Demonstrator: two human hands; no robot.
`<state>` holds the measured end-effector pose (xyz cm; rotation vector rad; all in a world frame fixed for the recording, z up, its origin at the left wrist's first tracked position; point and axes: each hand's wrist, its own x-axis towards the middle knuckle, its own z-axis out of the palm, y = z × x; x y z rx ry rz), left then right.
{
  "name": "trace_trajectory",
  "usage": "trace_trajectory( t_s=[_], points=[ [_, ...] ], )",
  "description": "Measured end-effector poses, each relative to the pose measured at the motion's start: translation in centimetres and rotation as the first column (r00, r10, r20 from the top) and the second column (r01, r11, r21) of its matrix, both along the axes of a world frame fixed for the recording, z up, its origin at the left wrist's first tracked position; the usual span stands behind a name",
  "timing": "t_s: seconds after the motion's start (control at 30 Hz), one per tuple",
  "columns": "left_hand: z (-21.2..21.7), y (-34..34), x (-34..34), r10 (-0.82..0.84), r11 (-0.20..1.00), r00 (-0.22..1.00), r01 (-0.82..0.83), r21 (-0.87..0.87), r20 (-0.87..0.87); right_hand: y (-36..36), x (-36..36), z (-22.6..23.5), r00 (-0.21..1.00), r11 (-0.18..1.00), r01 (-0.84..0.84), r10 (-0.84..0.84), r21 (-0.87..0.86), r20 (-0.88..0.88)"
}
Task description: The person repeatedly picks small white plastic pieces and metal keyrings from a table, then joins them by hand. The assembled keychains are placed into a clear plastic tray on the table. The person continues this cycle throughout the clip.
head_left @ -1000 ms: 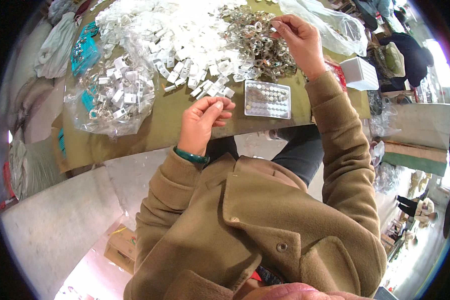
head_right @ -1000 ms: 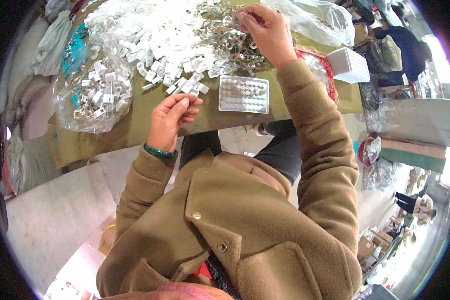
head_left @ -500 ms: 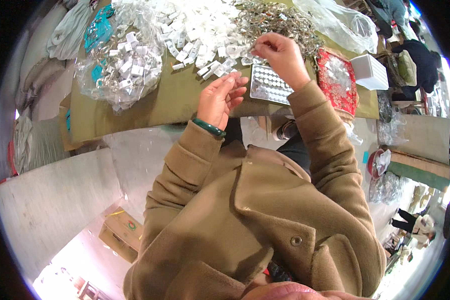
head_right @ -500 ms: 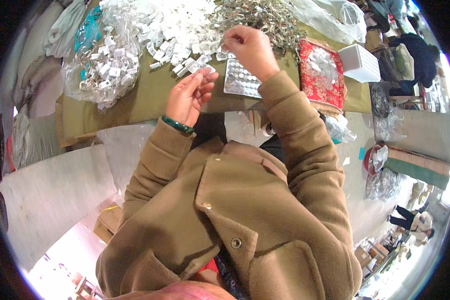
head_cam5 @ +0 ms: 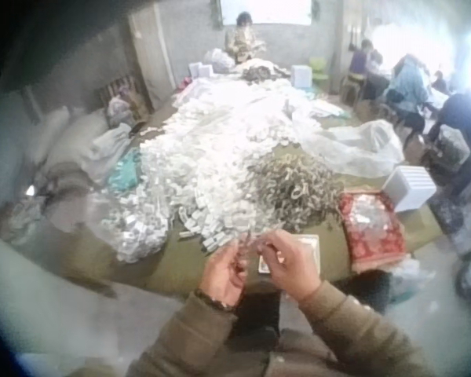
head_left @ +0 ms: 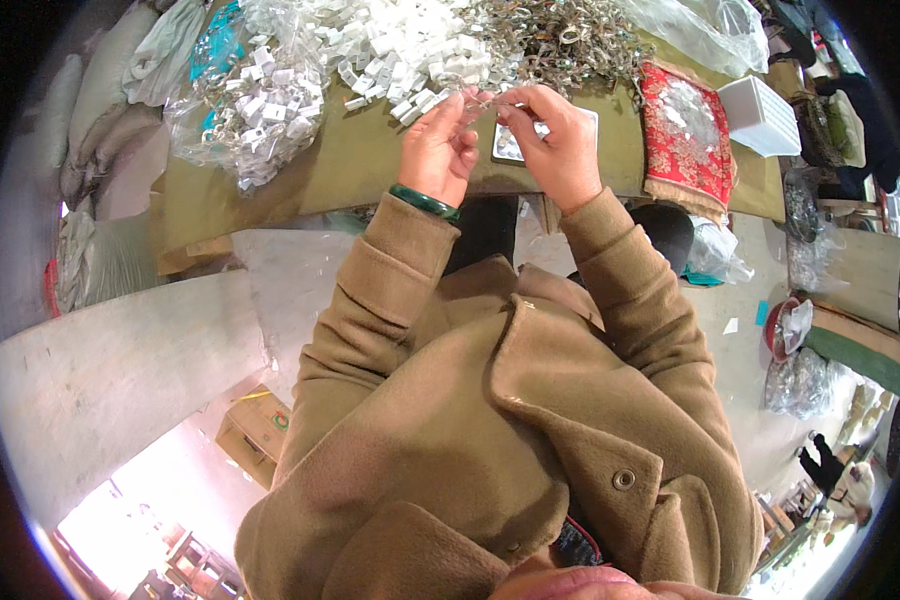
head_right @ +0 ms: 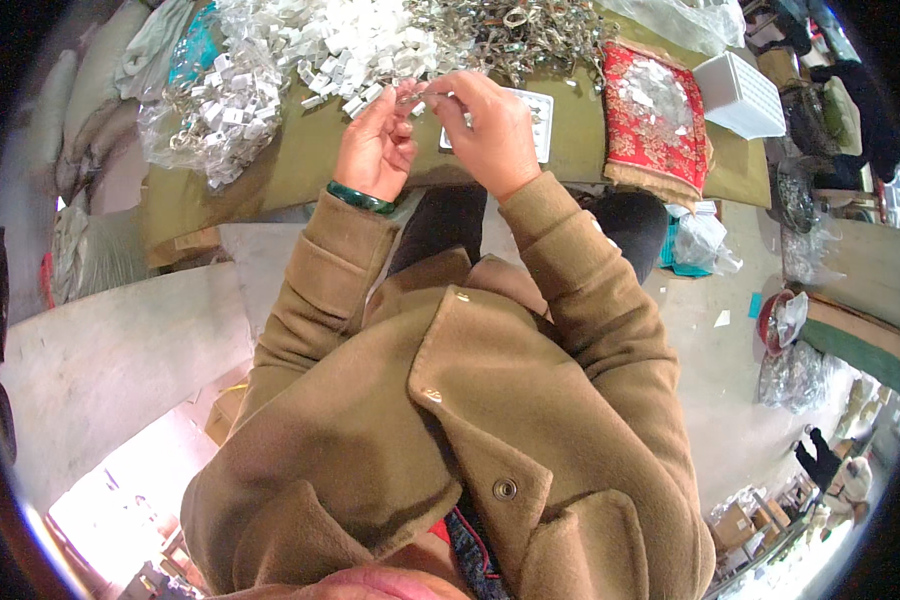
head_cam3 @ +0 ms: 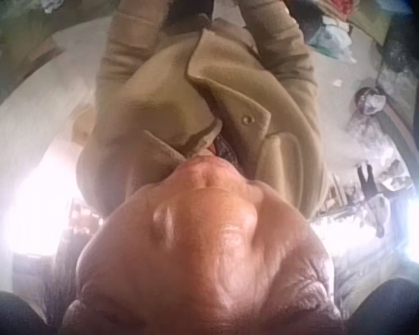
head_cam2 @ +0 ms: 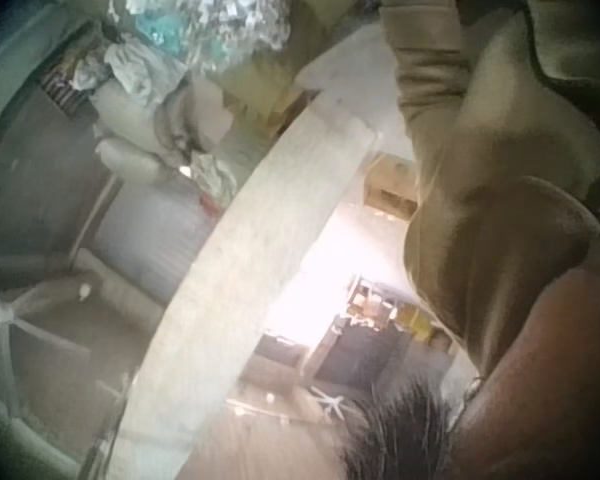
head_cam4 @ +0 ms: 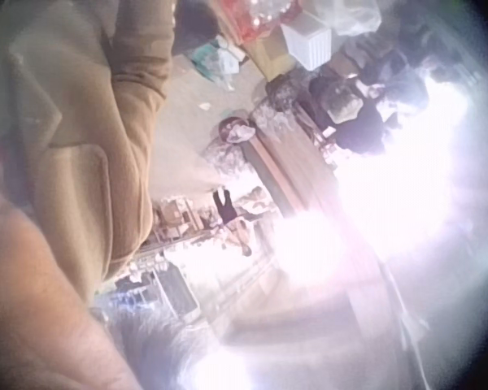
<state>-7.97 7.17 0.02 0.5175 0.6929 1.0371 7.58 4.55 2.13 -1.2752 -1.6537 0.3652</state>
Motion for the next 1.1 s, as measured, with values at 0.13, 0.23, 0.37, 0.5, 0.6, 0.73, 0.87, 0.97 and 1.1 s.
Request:
trace_trajectory(
  t_s=[0.13,0.23,0.37,0.5,0.6,0.73,0.87,0.97,1.1],
  points=[
    [0.2,-0.1,-0.7,0.033,0.999,0.999,-0.033,0.000,0.026,-0.7,-0.6,-0.3,0.997,0.999,-0.051,0.052,0.012,-0.057],
    [0.5,-0.1,-1.0,0.079,0.996,0.996,-0.080,-0.031,-0.046,-0.7,-0.9,-0.3,0.889,0.951,-0.165,0.028,-0.262,-0.457],
    [0.7,-0.7,-1.0,0.086,0.995,0.982,-0.077,0.062,-0.166,0.3,-0.6,-0.2,0.744,0.908,-0.364,0.151,-0.206,-0.651],
    [0.5,-0.9,-1.0,0.119,0.986,0.940,-0.073,0.152,-0.320,0.7,-0.8,-0.9,0.888,0.903,-0.299,0.145,-0.309,-0.435],
    [0.2,-0.9,-1.0,0.204,0.960,0.851,-0.077,0.270,-0.485,0.5,-1.3,-1.4,0.920,0.949,-0.208,0.107,-0.237,-0.377],
    [-0.3,-1.1,-0.8,0.291,0.919,0.788,-0.073,0.387,-0.542,0.1,-1.8,-1.7,0.943,0.937,-0.206,0.113,-0.282,-0.312],
    [-0.6,-0.6,-0.8,0.432,0.841,0.600,0.000,0.541,-0.673,0.5,-1.5,-2.0,0.889,0.928,-0.189,0.023,-0.320,-0.458],
    [-0.9,-0.5,-0.9,0.380,0.879,0.605,-0.001,0.476,-0.700,0.6,-1.3,-2.1,0.805,0.909,-0.204,-0.056,-0.363,-0.591],
    [-1.0,-0.6,-0.9,0.389,0.878,0.548,0.023,0.478,-0.741,0.3,-1.4,-2.0,0.817,0.936,-0.133,-0.082,-0.325,-0.571]
  ],
)
